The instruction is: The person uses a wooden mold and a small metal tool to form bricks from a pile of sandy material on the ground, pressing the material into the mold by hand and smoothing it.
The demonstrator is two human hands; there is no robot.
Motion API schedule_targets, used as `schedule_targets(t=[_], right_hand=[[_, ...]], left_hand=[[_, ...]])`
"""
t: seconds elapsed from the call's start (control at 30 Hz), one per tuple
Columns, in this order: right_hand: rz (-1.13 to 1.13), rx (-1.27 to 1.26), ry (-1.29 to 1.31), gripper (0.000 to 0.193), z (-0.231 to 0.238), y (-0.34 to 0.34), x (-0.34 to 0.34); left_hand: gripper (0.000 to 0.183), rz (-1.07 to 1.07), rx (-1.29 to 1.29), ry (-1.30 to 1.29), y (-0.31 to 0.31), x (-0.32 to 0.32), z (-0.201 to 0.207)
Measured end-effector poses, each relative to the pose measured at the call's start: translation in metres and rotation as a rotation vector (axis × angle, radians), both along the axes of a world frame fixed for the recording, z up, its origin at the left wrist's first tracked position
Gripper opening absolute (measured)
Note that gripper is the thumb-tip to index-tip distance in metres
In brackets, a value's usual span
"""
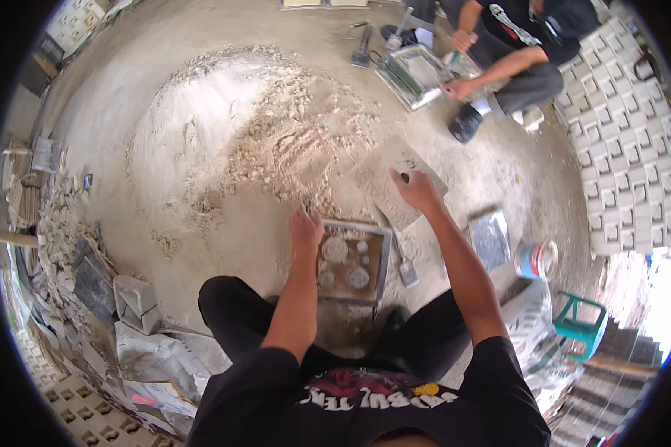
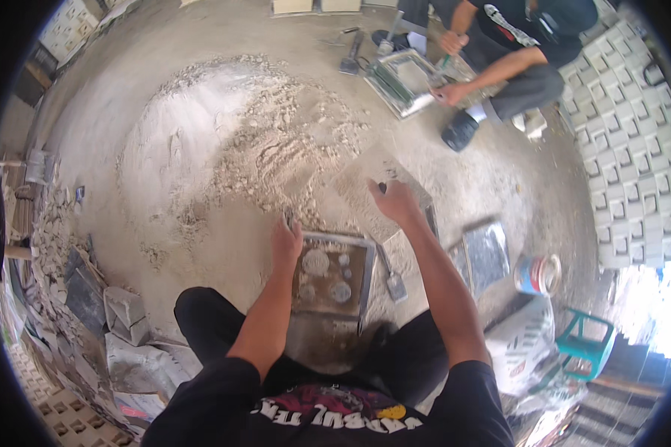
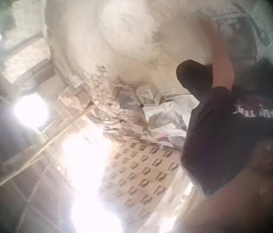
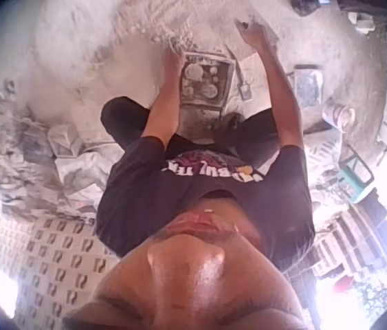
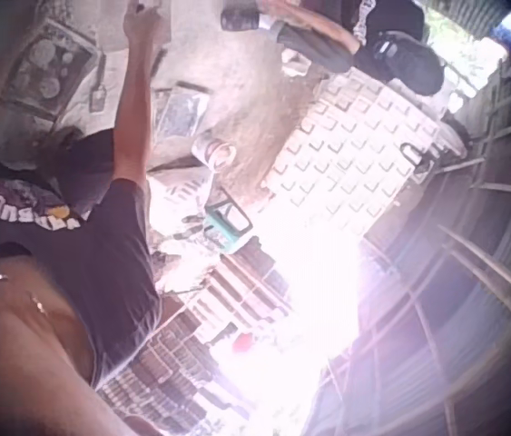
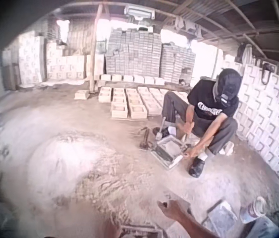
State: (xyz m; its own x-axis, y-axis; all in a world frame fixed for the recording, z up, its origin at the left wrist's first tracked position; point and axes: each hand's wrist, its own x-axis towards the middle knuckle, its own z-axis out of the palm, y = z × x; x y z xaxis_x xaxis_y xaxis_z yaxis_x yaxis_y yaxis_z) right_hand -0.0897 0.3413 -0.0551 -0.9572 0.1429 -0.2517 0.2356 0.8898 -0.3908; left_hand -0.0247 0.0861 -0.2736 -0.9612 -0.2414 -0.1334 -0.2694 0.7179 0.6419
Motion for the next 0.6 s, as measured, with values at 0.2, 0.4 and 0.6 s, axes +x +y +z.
schedule_targets(t=[0.2, 0.4, 0.6], right_hand=[[0.215, 0.028, -0.170, 0.055, -0.143, -0.054, -0.089], [0.160, -0.189, -0.139, 0.054, -0.217, -0.129, -0.138], [0.255, -0.103, -0.219, 0.054, -0.179, -0.129, -0.138]], left_hand=[[0.058, 0.018, -0.034, -0.139, 0.002, 0.011, 0.029], [0.056, 0.024, 0.018, -0.007, 0.002, 0.009, 0.021], [0.056, 0.019, -0.039, -0.015, 0.004, 0.009, 0.020]])
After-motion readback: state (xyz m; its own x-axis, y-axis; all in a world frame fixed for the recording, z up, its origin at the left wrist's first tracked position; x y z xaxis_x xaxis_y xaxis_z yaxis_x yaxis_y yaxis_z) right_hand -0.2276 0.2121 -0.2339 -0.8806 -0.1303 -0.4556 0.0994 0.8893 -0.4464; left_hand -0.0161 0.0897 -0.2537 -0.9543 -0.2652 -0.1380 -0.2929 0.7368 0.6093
